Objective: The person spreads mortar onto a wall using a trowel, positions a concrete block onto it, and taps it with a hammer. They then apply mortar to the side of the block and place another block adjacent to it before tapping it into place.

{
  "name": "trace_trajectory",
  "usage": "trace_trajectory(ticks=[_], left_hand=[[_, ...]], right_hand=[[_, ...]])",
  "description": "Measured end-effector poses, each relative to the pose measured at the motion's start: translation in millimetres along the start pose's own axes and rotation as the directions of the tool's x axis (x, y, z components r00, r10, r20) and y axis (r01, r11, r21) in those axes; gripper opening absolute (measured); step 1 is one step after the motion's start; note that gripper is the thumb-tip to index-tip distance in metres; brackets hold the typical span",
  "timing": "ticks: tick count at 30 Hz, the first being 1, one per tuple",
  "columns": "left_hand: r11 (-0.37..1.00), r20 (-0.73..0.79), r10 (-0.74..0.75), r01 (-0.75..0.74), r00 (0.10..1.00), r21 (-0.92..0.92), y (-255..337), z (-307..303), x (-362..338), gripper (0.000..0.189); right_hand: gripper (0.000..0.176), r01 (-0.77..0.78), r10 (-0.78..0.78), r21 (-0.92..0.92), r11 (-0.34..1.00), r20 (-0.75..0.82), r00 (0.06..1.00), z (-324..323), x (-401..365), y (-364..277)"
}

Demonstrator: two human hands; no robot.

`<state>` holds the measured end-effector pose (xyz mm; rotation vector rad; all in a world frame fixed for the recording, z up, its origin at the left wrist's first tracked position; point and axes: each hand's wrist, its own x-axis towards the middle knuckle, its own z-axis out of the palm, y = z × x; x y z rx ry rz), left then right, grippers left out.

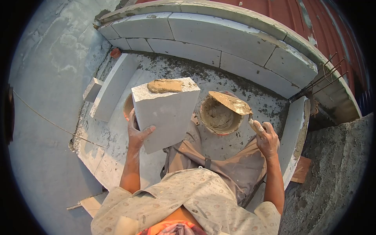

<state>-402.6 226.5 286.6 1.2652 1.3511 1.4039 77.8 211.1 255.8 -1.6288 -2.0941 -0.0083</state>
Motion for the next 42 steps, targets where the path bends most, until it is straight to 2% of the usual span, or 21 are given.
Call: trace_trajectory(ticks=[3,4,6,8,9,10,11,13,15,18,20,23,24,27,30,33,34,36,37,39,42], left_hand=[[0.999,-0.013,-0.018,0.017,1.000,-0.031,2.1,-0.3,-3.4,0.093],[0.999,-0.017,-0.024,0.024,1.000,-0.028,2.8,0.9,-4.7,0.093],[1.000,-0.038,-0.007,0.008,0.999,0.010,5.6,5.2,-7.2,0.093],[0.997,-0.038,0.035,-0.032,0.999,0.071,13.3,17.1,-10.1,0.094],[0.997,-0.018,0.037,-0.036,0.999,0.064,20.8,25.4,-11.8,0.095],[0.998,0.000,0.041,-0.041,0.999,0.055,31.5,33.8,-13.8,0.095],[0.998,0.008,0.047,-0.047,0.999,0.047,41.9,42.9,-14.3,0.095],[0.996,0.105,0.082,-0.084,0.991,0.014,59.9,59.9,-16.7,0.097],[0.995,0.183,0.098,-0.098,0.978,-0.006,72.9,75.0,-16.8,0.099],[0.995,0.275,0.100,-0.099,0.956,-0.019,92.5,106.8,-22.1,0.098],[0.993,0.305,0.118,-0.118,0.945,-0.017,108.4,134.7,-26.6,0.091],[0.858,0.442,0.046,0.192,0.896,-0.477,114.7,176.3,-8.0,0.077],[0.833,0.524,-0.034,0.313,0.851,-0.455,89.6,188.5,2.1,0.075],[0.702,0.692,-0.260,0.623,0.674,-0.344,23.0,239.4,25.0,0.076],[0.619,0.719,-0.329,0.715,0.613,-0.326,1.9,272.7,12.6,0.077],[0.593,0.730,-0.309,0.724,0.610,-0.353,19.0,278.1,-5.2,0.078],[0.591,0.732,-0.296,0.720,0.613,-0.364,24.6,281.4,-7.7,0.078],[0.580,0.742,-0.271,0.719,0.614,-0.383,35.1,292.6,-11.3,0.079],[0.570,0.754,-0.251,0.722,0.607,-0.391,41.0,302.4,-11.3,0.080],[0.545,0.782,-0.203,0.732,0.589,-0.410,52.8,327.7,-11.5,0.080],[0.484,0.836,-0.110,0.764,0.538,-0.428,71.1,379.7,-11.6,0.082]], right_hand=[[0.054,-0.160,0.148,0.048,0.986,0.188,0.971,26.9,-17.4,4.2],[0.056,-0.303,0.262,0.097,0.948,0.304,0.916,35.3,-13.7,-2.9],[0.063,-0.137,0.136,0.007,0.991,0.048,0.989,61.5,-6.5,-18.9],[0.074,-0.061,0.065,0.188,0.980,-0.020,0.998,66.1,10.4,-57.2],[0.079,-0.206,0.153,0.494,0.845,0.147,0.977,66.0,15.0,-82.2],[0.091,-0.293,0.130,0.733,0.614,0.273,0.953,78.0,15.5,-96.5],[0.108,-0.314,0.092,0.764,0.563,0.319,0.943,92.1,13.9,-105.7],[0.116,-0.380,0.056,0.856,0.349,0.386,0.921,112.2,16.9,-108.3],[0.110,-0.227,0.073,0.969,0.095,0.221,0.973,101.3,22.3,-120.2],[0.102,-0.193,0.210,0.974,-0.121,0.216,0.954,104.5,5.9,-114.6],[0.096,-0.203,0.219,0.955,-0.216,0.250,0.943,70.1,10.8,-95.1],[0.094,-0.251,0.257,0.913,-0.320,0.338,0.905,19.6,17.8,-64.9],[0.094,-0.269,0.270,0.898,-0.348,0.370,0.889,10.6,18.8,-56.4],[0.082,-0.292,0.351,0.898,-0.328,0.403,0.845,0.6,17.8,-34.0],[0.079,-0.370,0.405,0.912,-0.174,0.409,0.818,16.8,2.2,-4.3],[0.077,-0.488,0.535,0.856,0.172,0.336,0.776,29.3,-13.1,8.7],[0.079,-0.605,0.555,0.754,0.256,0.398,0.730,0.2,-10.0,2.4],[0.083,-0.415,0.607,0.674,0.611,-0.062,0.792,-16.8,-6.2,-18.6],[0.086,-0.323,0.546,0.554,0.767,-0.300,0.782,-28.9,-1.7,-26.1],[0.097,-0.206,0.293,0.408,0.889,-0.162,0.942,-69.3,-7.8,-53.7],[0.111,-0.269,0.282,0.151,0.951,-0.076,0.956,-142.4,-6.7,-94.4]])
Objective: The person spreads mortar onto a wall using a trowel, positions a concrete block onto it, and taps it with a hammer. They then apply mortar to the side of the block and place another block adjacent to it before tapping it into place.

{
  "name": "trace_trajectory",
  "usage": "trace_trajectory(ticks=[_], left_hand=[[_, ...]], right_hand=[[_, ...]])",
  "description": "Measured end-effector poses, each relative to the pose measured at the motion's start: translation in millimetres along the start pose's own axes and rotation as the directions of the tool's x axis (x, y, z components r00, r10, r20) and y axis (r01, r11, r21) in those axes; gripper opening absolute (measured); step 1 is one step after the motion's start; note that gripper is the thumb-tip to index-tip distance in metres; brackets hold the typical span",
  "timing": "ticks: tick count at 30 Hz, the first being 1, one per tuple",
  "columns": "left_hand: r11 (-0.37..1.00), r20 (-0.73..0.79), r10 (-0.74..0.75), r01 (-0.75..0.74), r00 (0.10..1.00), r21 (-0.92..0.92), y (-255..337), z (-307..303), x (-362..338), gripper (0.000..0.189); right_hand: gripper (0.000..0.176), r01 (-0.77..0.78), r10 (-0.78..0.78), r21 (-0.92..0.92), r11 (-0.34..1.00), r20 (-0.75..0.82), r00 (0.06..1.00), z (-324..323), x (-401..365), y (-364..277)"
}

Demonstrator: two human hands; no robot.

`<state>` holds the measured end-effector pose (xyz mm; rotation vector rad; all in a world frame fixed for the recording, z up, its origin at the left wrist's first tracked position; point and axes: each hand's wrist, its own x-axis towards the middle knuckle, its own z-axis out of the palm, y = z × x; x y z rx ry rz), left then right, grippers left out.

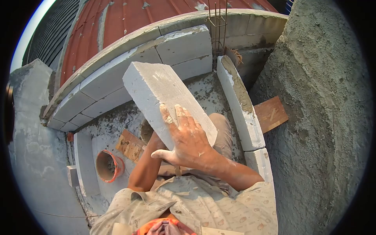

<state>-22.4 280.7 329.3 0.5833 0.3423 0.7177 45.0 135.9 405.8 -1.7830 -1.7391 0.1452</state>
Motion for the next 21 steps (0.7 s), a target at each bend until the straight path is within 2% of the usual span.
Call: trace_trajectory(ticks=[3,5,6,7,8,9,10,11,13,15,17,18,21], left_hand=[[0.998,0.147,-0.024,0.033,0.989,-0.056,-21.8,41.2,37.8,0.083],[0.997,0.241,-0.068,0.077,0.968,-0.028,-36.3,65.9,53.1,0.084],[0.995,0.284,-0.095,0.099,0.954,-0.001,-43.5,76.0,60.1,0.084],[0.986,0.263,-0.163,0.152,0.951,0.060,-49.7,79.0,69.7,0.086],[0.960,0.255,-0.227,0.171,0.940,0.224,-49.3,78.7,73.9,0.089],[0.936,0.282,-0.212,0.112,0.936,0.333,-60.3,69.6,87.8,0.087],[0.815,0.241,-0.151,-0.017,0.959,0.579,-50.8,68.0,80.5,0.085],[0.616,0.217,-0.083,-0.121,0.973,0.778,-38.5,63.7,66.5,0.082],[0.691,0.364,-0.122,-0.184,0.924,0.699,-8.9,27.6,44.3,0.080],[0.765,0.298,-0.148,-0.082,0.943,0.639,27.1,-17.3,4.6,0.074],[0.786,0.131,-0.051,-0.041,0.990,0.617,56.3,-76.6,-36.1,0.071],[0.755,0.022,-0.001,-0.014,1.000,0.656,72.2,-101.6,-57.4,0.070],[0.768,-0.303,0.127,0.100,0.945,0.633,104.9,-183.9,-121.8,0.069]], right_hand=[[0.119,-0.242,0.252,-0.318,0.916,-0.010,0.968,-35.1,15.8,10.5],[0.115,-0.417,0.393,-0.285,0.863,-0.139,0.909,-54.2,27.4,38.8],[0.108,-0.443,0.408,-0.207,0.872,-0.192,0.893,-70.4,29.6,52.4],[0.102,-0.463,0.427,-0.121,0.878,-0.239,0.872,-86.9,32.1,66.6],[0.098,-0.475,0.435,-0.102,0.874,-0.274,0.858,-101.1,36.0,82.4],[0.094,-0.485,0.439,-0.078,0.871,-0.316,0.841,-114.1,43.5,99.1],[0.091,-0.507,0.483,-0.002,0.862,-0.297,0.824,-124.6,51.3,116.7],[0.089,-0.531,0.528,0.072,0.844,-0.274,0.804,-132.5,56.8,134.3],[0.088,-0.579,0.549,-0.031,0.814,-0.280,0.787,-138.3,67.6,176.3],[0.088,-0.613,0.563,-0.109,0.783,-0.294,0.772,-134.5,75.0,212.0],[0.089,-0.638,0.579,-0.159,0.753,-0.300,0.758,-126.0,80.1,239.7],[0.089,-0.659,0.603,-0.168,0.734,-0.288,0.744,-122.7,83.8,247.4],[0.087,-0.699,0.655,-0.203,0.686,-0.246,0.715,-110.4,92.6,266.2]])
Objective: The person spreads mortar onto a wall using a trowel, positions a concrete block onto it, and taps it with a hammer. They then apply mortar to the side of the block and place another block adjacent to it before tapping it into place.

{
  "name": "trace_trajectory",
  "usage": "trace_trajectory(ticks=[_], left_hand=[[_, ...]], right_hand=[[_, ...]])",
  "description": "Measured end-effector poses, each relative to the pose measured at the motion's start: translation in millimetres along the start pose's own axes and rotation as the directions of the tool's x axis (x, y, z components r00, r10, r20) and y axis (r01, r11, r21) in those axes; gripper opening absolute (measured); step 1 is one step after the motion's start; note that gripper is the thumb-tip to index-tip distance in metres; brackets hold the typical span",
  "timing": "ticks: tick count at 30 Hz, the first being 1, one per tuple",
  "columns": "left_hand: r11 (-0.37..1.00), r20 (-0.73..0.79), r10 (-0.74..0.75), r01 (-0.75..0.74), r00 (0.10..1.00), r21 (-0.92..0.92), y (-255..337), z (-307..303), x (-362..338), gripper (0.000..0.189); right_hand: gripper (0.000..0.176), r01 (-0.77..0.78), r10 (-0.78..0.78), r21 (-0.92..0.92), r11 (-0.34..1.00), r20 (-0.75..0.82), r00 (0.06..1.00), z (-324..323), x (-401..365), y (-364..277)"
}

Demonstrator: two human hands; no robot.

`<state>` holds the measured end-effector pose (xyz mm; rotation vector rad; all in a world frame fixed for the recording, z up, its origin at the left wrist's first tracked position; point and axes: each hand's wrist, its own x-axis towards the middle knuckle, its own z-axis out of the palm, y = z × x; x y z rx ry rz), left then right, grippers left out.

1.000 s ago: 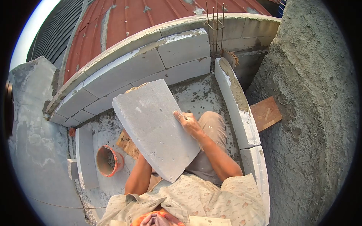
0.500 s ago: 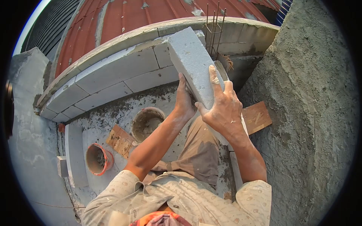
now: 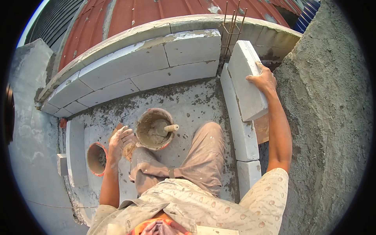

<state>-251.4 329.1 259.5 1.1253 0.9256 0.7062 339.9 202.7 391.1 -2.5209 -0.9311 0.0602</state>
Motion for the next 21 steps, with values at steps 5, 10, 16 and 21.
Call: trace_trajectory(ticks=[5,10,16,21], left_hand=[[0.990,-0.288,-0.126,0.101,0.949,-0.099,-30.1,-54.5,-42.2,0.066],[0.975,-0.337,-0.198,0.151,0.921,-0.160,-49.4,-45.2,-47.6,0.062],[0.971,-0.292,-0.223,0.185,0.930,-0.153,-55.5,-33.9,-33.8,0.058],[0.973,-0.251,-0.222,0.196,0.942,-0.125,-52.6,-17.0,-18.6,0.056]], right_hand=[[0.083,-0.014,0.016,-0.073,0.997,0.017,1.000,25.8,16.5,-3.8],[0.079,-0.036,0.039,-0.086,0.996,0.034,0.999,32.0,28.7,-9.3],[0.077,-0.025,0.026,-0.107,0.994,0.009,1.000,34.4,36.2,-9.3],[0.074,0.007,-0.005,-0.135,0.991,0.018,1.000,38.2,43.5,-6.5]])
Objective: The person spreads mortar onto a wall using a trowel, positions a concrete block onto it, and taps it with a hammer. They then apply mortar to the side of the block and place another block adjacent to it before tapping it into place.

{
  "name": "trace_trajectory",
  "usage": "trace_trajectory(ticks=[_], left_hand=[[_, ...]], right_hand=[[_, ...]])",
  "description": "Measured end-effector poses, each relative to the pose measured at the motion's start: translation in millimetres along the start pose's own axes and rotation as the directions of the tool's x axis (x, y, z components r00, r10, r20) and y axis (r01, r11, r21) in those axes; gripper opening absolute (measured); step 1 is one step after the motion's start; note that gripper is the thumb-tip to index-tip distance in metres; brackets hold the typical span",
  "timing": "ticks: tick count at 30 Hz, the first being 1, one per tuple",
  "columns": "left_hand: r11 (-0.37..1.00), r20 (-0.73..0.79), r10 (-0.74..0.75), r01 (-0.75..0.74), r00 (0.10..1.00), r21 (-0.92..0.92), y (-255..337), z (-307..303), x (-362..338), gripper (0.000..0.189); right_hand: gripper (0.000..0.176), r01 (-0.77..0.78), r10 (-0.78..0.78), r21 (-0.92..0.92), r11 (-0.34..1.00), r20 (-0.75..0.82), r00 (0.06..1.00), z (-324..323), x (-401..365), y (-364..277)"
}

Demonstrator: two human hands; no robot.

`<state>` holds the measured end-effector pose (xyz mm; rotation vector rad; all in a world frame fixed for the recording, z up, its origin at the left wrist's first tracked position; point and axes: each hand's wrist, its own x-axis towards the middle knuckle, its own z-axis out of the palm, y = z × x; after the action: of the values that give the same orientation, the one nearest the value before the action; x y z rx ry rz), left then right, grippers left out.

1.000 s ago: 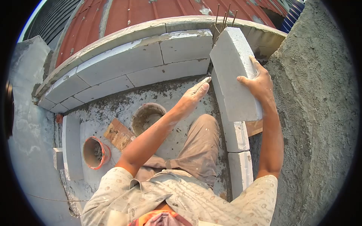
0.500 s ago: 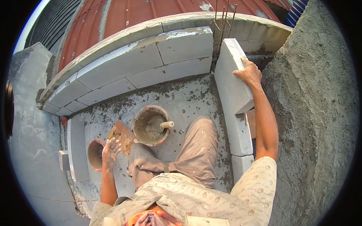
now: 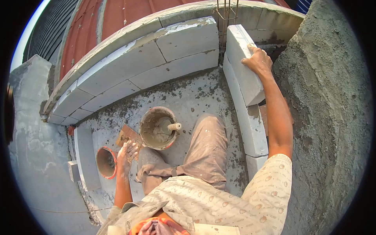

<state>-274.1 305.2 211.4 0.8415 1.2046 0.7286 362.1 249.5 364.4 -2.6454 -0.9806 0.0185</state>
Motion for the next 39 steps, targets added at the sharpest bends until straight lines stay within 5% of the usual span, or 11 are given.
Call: trace_trajectory(ticks=[5,10,13,15,17,19,21,24,27,39], left_hand=[[1.000,0.086,-0.017,0.016,0.996,0.006,-10.8,17.6,12.6,0.058],[0.995,0.093,-0.096,0.093,0.991,0.038,-27.1,33.1,13.4,0.057],[0.993,0.070,-0.112,0.110,0.991,0.042,-35.1,25.1,6.6,0.057],[0.993,0.037,-0.115,0.114,0.993,0.036,-40.7,12.9,1.8,0.058],[0.990,0.025,-0.138,0.137,0.990,0.039,-44.7,3.0,1.4,0.060],[0.988,0.010,-0.151,0.151,0.988,0.037,-48.9,-2.4,2.7,0.060],[0.980,0.017,-0.185,0.183,0.983,0.075,-48.5,1.8,6.5,0.061],[0.969,0.021,-0.203,0.198,0.979,0.149,-43.1,15.4,8.5,0.061],[0.957,0.037,-0.212,0.200,0.977,0.208,-38.4,29.3,8.7,0.058],[0.895,0.081,-0.249,0.197,0.965,0.399,-29.0,81.8,16.9,0.051]], right_hand=[[0.073,-0.001,0.001,0.011,1.000,-0.004,1.000,2.5,0.4,1.2],[0.100,0.096,-0.096,0.093,0.991,-0.003,0.995,5.4,-1.0,22.9],[0.099,0.130,-0.079,0.256,0.958,-0.200,0.977,-7.5,-56.6,47.3],[0.104,0.074,0.123,0.641,0.764,-0.257,0.959,-1.7,-104.5,66.6],[0.109,0.177,0.179,0.904,0.390,-0.262,0.948,60.5,-130.0,114.2],[0.116,0.081,0.085,0.729,0.680,-0.189,0.978,112.5,-147.6,141.8],[0.107,0.086,0.067,0.559,0.825,-0.247,0.967,139.2,-152.9,125.6],[0.096,-0.076,0.260,0.650,0.756,-0.193,0.946,149.5,-140.3,102.1],[0.087,-0.065,0.294,0.620,0.782,-0.275,0.916,159.3,-136.9,100.5],[0.088,0.000,0.238,0.483,0.876,-0.433,0.869,174.2,-132.5,97.9]])
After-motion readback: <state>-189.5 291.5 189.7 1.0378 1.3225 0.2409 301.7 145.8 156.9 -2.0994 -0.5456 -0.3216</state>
